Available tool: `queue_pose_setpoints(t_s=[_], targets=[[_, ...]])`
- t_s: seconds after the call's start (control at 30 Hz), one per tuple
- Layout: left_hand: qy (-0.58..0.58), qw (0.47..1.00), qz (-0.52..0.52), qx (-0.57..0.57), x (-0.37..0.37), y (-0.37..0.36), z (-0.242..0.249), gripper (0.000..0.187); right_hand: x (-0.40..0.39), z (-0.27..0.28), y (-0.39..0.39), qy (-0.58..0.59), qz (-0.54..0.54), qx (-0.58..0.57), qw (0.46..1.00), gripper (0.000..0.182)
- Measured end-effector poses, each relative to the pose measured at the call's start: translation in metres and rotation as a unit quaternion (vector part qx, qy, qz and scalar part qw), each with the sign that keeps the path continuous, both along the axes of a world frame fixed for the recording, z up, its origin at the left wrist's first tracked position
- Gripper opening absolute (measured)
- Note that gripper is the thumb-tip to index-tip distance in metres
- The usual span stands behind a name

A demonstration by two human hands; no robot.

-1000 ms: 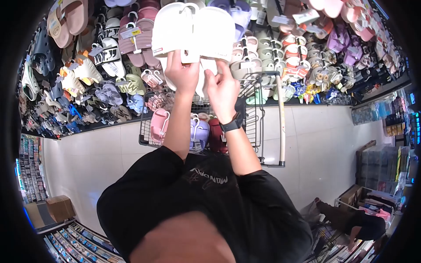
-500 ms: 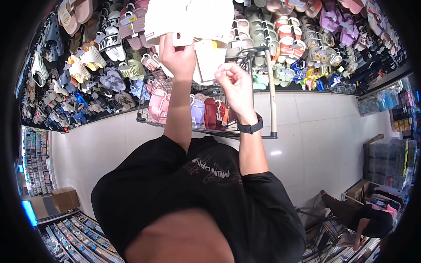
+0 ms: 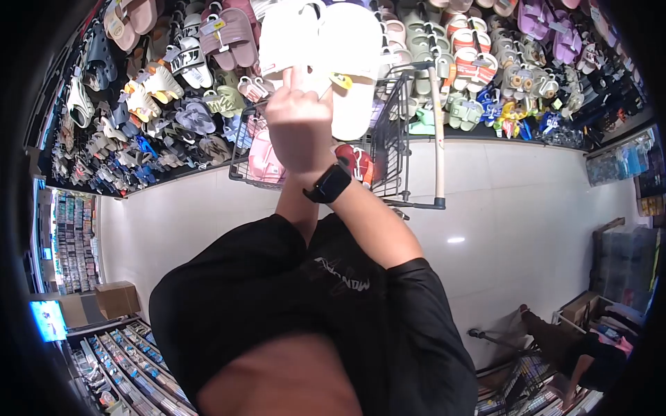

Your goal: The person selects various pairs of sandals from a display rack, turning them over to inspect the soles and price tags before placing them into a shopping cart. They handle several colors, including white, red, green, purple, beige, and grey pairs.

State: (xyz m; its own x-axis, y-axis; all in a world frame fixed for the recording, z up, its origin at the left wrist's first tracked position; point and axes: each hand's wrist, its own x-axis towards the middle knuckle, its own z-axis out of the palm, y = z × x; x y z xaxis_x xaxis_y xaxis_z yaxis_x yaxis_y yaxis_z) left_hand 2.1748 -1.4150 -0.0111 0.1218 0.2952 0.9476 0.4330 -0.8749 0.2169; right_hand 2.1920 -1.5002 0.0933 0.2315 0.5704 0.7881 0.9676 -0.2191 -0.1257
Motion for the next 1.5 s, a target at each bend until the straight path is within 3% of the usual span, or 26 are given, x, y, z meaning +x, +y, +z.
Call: queue_pose_setpoints(t_s=[0.17,0.27,0.4,0.43,0.47,0.5,0.57,0.67,0.73,0.8,0.87,0.9,1.0,1.13,1.2,1.27,1.33,1.5], targets=[[-0.021,0.997,0.067,-0.033,-0.008,0.037,-0.034,0.028,-0.009,-0.026,0.026,0.082,0.103,-0.041,0.99,0.013],[-0.049,0.99,0.118,-0.056,-0.008,0.066,-0.06,0.029,-0.012,-0.04,0.035,0.18,0.221,-0.035,0.958,0.013],[-0.004,0.984,0.101,-0.145,-0.019,0.092,-0.126,0.03,0.014,-0.121,0.023,0.275,0.252,-0.051,0.926,0.013],[0.021,0.98,0.029,-0.194,-0.029,0.086,-0.147,0.034,0.03,-0.16,0.013,0.312,0.181,-0.085,0.929,0.011],[0.043,0.967,-0.038,-0.248,-0.039,0.081,-0.169,0.038,0.054,-0.196,-0.001,0.277,0.119,-0.124,0.945,0.011],[0.083,0.954,-0.021,-0.286,-0.044,0.08,-0.203,0.039,0.073,-0.217,-0.019,0.327,0.058,-0.079,0.94,0.011],[0.164,0.917,-0.001,-0.363,-0.043,0.077,-0.256,0.043,0.118,-0.241,-0.059,0.21,-0.1,-0.138,0.963,0.029],[0.222,0.879,0.01,-0.421,-0.031,0.06,-0.318,0.045,0.166,-0.255,-0.087,0.169,-0.315,-0.206,0.911,0.052],[0.174,0.918,0.071,-0.35,-0.017,0.042,-0.349,0.048,0.202,-0.281,-0.085,0.297,-0.347,-0.221,0.862,0.056],[0.331,0.773,0.011,-0.542,-0.016,0.024,-0.349,0.049,0.217,-0.281,-0.063,0.372,-0.409,-0.262,0.791,0.047],[0.373,0.616,-0.011,-0.693,-0.024,0.004,-0.394,0.051,0.226,-0.266,-0.038,0.385,-0.47,-0.345,0.716,0.047],[0.43,0.565,-0.053,-0.702,-0.037,0.009,-0.394,0.041,0.225,-0.273,-0.037,0.338,-0.487,-0.311,0.743,0.048],[0.52,0.604,-0.237,-0.556,-0.089,0.053,-0.367,0.031,0.22,-0.279,-0.037,0.3,-0.508,-0.306,0.747,0.047],[0.378,0.732,-0.187,-0.535,-0.187,0.124,-0.307,0.026,0.216,-0.271,-0.034,0.329,-0.487,-0.304,0.75,0.048],[0.394,0.77,-0.089,-0.493,-0.248,0.14,-0.275,0.024,0.214,-0.272,-0.033,0.321,-0.481,-0.298,0.76,0.049],[0.488,0.719,-0.072,-0.489,-0.314,0.122,-0.29,0.021,0.216,-0.275,-0.032,0.313,-0.477,-0.296,0.766,0.048],[0.581,0.743,-0.079,-0.322,-0.326,0.111,-0.282,0.021,0.206,-0.273,-0.032,0.313,-0.477,-0.301,0.764,0.047],[0.628,0.696,-0.072,-0.341,-0.334,0.102,-0.281,0.021,0.187,-0.265,-0.029,0.34,-0.457,-0.31,0.761,0.048]])
